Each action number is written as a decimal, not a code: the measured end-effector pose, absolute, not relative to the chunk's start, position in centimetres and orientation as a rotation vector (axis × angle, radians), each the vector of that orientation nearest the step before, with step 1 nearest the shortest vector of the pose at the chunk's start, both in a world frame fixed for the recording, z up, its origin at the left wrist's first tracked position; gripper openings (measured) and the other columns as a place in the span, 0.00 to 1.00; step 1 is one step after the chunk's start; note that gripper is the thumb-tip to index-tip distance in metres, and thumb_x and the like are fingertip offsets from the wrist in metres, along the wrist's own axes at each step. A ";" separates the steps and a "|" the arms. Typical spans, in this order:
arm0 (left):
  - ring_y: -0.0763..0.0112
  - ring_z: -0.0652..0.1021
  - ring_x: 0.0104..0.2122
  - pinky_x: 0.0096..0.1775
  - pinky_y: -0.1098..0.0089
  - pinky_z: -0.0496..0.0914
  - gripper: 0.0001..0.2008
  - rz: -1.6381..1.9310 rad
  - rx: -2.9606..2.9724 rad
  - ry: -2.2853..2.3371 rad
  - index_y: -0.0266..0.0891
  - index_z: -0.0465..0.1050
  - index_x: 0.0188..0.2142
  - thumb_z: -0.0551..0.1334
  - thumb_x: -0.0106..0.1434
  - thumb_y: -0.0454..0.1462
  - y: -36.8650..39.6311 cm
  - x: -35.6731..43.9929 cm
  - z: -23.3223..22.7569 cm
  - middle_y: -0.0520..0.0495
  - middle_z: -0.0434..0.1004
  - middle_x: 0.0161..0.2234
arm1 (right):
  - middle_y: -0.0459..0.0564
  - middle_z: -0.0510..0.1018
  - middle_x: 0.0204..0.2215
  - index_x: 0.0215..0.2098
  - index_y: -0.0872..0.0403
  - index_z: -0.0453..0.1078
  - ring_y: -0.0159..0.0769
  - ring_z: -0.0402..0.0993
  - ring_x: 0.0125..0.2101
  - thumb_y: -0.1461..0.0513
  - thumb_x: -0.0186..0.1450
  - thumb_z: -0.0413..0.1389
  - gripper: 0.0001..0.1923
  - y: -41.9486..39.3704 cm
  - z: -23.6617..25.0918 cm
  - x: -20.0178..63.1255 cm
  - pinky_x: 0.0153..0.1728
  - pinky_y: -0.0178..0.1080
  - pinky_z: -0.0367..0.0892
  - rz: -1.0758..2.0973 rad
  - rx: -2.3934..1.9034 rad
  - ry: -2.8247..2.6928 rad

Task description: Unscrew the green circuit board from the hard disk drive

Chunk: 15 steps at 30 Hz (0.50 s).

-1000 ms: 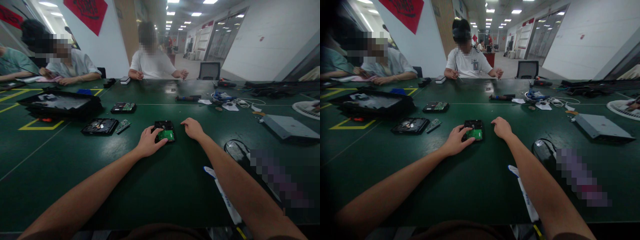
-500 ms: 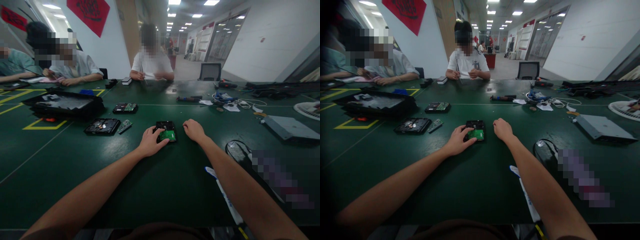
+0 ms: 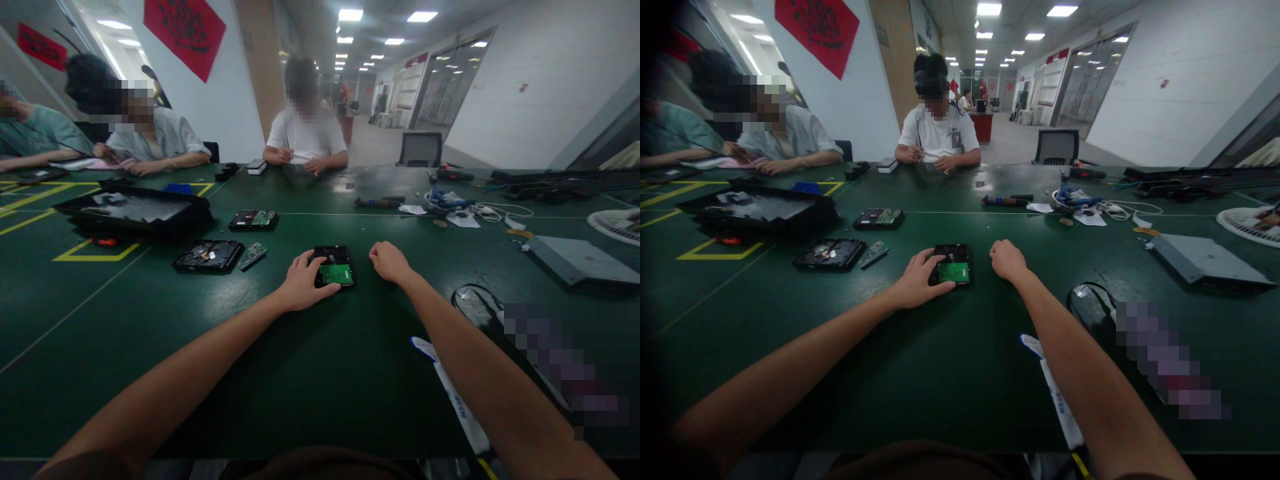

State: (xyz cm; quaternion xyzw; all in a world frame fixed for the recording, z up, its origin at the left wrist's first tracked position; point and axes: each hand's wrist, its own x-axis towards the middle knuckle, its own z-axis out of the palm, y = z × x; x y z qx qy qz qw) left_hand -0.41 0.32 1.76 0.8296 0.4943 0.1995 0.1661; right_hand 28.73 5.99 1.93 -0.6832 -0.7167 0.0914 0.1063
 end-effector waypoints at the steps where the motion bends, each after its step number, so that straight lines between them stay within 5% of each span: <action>1: 0.38 0.55 0.70 0.67 0.41 0.56 0.45 0.575 2.423 1.388 0.43 0.60 0.69 0.61 0.61 0.64 0.4 -0.4 1.7 0.36 0.50 0.72 | 0.59 0.77 0.49 0.46 0.56 0.77 0.42 0.75 0.44 0.60 0.72 0.55 0.11 6.1 2.0 28.8 0.44 0.40 0.66 0.281 -2.017 -2.107; 15: 0.47 0.58 0.71 0.69 0.47 0.57 0.41 0.661 2.589 1.286 0.36 0.63 0.67 0.57 0.66 0.62 1.1 -0.2 0.1 0.35 0.59 0.70 | 0.61 0.82 0.41 0.43 0.56 0.76 0.46 0.78 0.43 0.64 0.70 0.53 0.09 3.3 6.5 27.8 0.42 0.41 0.65 0.144 -2.115 -2.035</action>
